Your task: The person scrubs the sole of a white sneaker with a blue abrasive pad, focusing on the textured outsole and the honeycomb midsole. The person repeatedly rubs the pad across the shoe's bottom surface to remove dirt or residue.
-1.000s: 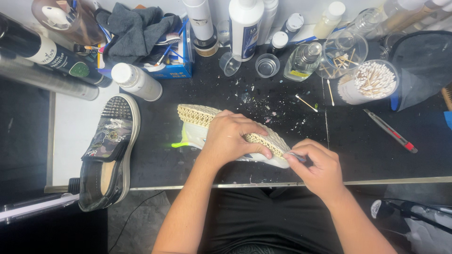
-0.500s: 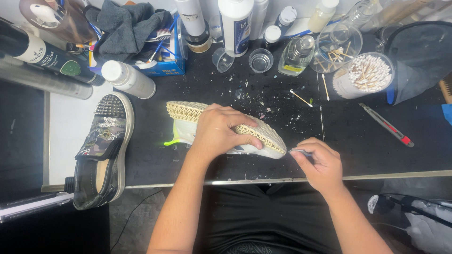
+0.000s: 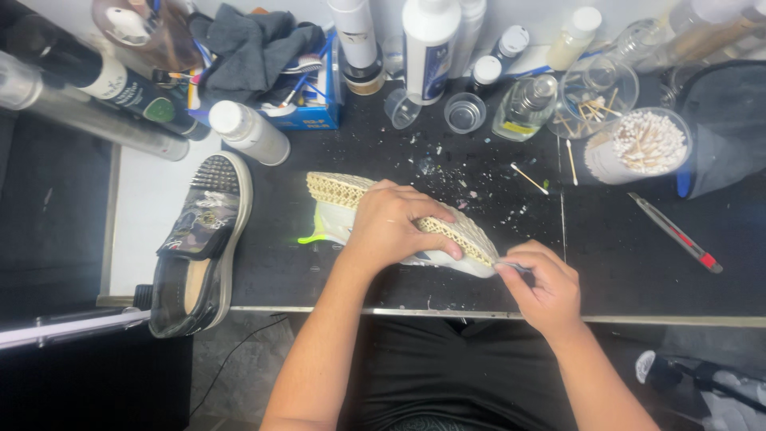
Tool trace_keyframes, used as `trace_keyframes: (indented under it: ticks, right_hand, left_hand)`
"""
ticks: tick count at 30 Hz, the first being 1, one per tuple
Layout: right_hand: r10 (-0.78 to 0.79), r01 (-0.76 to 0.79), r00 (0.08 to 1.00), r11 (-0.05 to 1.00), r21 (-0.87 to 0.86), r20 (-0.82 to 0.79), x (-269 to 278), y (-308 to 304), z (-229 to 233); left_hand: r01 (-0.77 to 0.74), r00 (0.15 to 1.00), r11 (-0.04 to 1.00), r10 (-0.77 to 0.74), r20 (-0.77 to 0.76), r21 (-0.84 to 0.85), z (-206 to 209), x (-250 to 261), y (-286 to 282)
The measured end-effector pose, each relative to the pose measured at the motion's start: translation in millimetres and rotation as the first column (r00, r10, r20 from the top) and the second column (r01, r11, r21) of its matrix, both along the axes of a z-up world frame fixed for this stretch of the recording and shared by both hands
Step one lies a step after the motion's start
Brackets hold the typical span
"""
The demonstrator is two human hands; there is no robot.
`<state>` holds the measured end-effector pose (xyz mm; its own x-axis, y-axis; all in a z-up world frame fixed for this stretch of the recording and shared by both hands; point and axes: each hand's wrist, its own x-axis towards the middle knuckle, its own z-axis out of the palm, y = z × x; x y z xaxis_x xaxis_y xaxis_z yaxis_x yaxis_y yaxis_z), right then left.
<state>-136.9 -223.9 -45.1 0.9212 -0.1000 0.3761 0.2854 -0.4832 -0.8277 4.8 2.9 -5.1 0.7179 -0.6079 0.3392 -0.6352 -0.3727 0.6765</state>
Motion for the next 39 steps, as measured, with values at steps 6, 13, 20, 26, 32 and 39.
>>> trace_keyframes:
  ticks: [6, 13, 20, 26, 32, 39]
  right_hand:
    - [-0.004, 0.001, 0.999, 0.996, 0.088, 0.039, 0.4, -3.9, -17.5]
    - [0.011, 0.016, 0.994, 0.967, 0.255, -0.106, -0.3, -36.3, -67.9]
    - [0.169, -0.146, 0.985, 0.929, 0.341, -0.041, 1.8, -101.9, -168.2]
    - [-0.006, 0.011, 0.992, 0.999, 0.04, -0.128, 0.4, -156.1, -196.0]
    - [0.055, -0.057, 0.998, 0.986, 0.157, 0.014, 3.7, -124.9, -136.6]
    - [-0.006, -0.005, 0.996, 0.992, -0.124, -0.092, 23.2, -54.4, -43.0]
  left_hand:
    - [-0.039, 0.999, 0.999, 0.039, 0.002, -0.009, -7.5, -0.3, -2.0]
    - [-0.097, 0.995, 0.995, 0.097, 0.01, -0.002, -18.9, -2.1, -5.0]
    - [-0.084, 0.996, 0.996, 0.084, 0.014, 0.007, -30.0, -8.1, -12.0]
    - [-0.087, 0.995, 0.995, 0.084, 0.058, 0.052, -40.0, -29.7, -46.8]
    - [-0.089, 0.993, 0.995, 0.086, 0.08, 0.041, -48.6, -36.3, -65.4]
    - [-0.112, 0.987, 0.993, 0.107, 0.124, 0.034, -48.5, -39.5, -64.5]
